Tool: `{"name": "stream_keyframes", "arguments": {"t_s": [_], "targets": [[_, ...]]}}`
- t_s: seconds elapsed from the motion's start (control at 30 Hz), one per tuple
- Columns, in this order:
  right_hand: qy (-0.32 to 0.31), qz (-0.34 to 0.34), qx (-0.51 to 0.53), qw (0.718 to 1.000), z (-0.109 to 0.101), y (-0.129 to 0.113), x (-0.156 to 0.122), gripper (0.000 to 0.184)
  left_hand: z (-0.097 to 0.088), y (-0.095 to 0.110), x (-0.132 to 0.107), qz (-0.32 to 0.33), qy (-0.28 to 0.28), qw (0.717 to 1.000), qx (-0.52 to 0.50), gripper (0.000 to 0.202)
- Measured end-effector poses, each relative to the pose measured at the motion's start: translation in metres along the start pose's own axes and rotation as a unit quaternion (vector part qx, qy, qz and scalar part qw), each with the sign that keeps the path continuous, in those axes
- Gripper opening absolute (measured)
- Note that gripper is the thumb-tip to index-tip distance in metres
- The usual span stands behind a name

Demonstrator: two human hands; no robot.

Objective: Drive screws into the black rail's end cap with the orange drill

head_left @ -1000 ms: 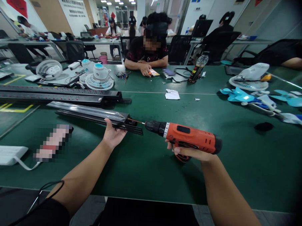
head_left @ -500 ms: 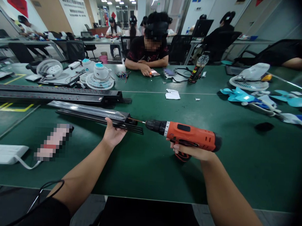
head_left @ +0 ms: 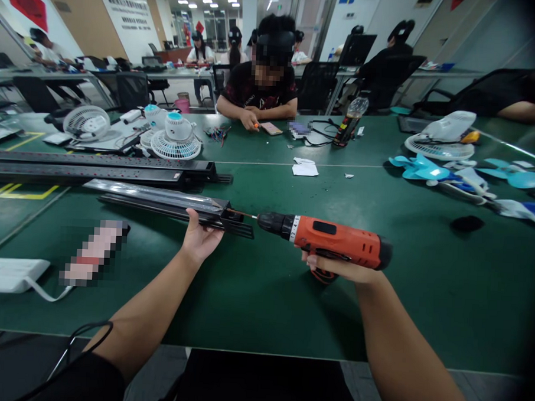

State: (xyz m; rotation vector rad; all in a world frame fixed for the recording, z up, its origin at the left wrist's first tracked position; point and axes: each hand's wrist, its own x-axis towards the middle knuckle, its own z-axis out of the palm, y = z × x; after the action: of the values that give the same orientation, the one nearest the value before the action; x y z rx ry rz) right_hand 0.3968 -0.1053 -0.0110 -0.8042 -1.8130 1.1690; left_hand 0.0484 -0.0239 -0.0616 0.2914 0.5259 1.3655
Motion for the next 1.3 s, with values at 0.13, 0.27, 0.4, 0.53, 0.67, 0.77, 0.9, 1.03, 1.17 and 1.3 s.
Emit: {"name": "stream_keyframes", "arguments": {"t_s": [0.13, 0.27, 0.4, 0.53, 0.67, 0.77, 0.9, 1.03, 1.17, 1.3], "targets": [[-0.005, -0.002, -0.005, 1.000, 0.001, -0.003, 0.000, 0.010, 0.000, 0.000, 0.000, 0.005, 0.001, 1.000, 0.005, 0.056], [-0.010, 0.002, -0.023, 1.000, 0.001, -0.002, 0.000, 0.013, 0.001, -0.001, -0.001, 0.008, 0.012, 1.000, 0.009, 0.058], [-0.010, -0.005, -0.022, 1.000, 0.002, -0.002, -0.002, 0.014, 0.004, -0.002, -0.002, 0.021, 0.021, 0.999, 0.012, 0.059], [-0.004, -0.007, -0.034, 0.999, 0.003, -0.005, -0.002, 0.010, 0.006, -0.002, -0.003, 0.027, 0.011, 0.999, 0.021, 0.059], [-0.019, -0.012, -0.029, 0.999, 0.002, -0.007, 0.000, 0.009, 0.003, -0.001, -0.003, 0.024, -0.004, 0.999, 0.029, 0.060], [-0.022, -0.009, -0.031, 0.999, 0.001, -0.006, 0.001, 0.013, -0.001, 0.000, -0.002, 0.020, -0.011, 0.999, 0.034, 0.060], [-0.014, -0.009, -0.031, 0.999, 0.002, -0.004, 0.000, 0.014, -0.005, 0.000, 0.000, 0.021, -0.017, 0.999, 0.037, 0.058], [-0.014, -0.018, -0.046, 0.999, 0.002, -0.006, 0.001, 0.010, -0.008, 0.000, 0.001, 0.025, -0.023, 0.998, 0.046, 0.058], [-0.029, -0.030, -0.071, 0.997, -0.001, -0.008, 0.000, 0.007, -0.010, 0.001, 0.001, 0.024, -0.042, 0.998, 0.047, 0.056], [-0.044, -0.009, -0.084, 0.995, -0.004, -0.009, -0.002, 0.010, -0.008, 0.001, 0.000, 0.016, -0.054, 0.997, 0.052, 0.056]]}}
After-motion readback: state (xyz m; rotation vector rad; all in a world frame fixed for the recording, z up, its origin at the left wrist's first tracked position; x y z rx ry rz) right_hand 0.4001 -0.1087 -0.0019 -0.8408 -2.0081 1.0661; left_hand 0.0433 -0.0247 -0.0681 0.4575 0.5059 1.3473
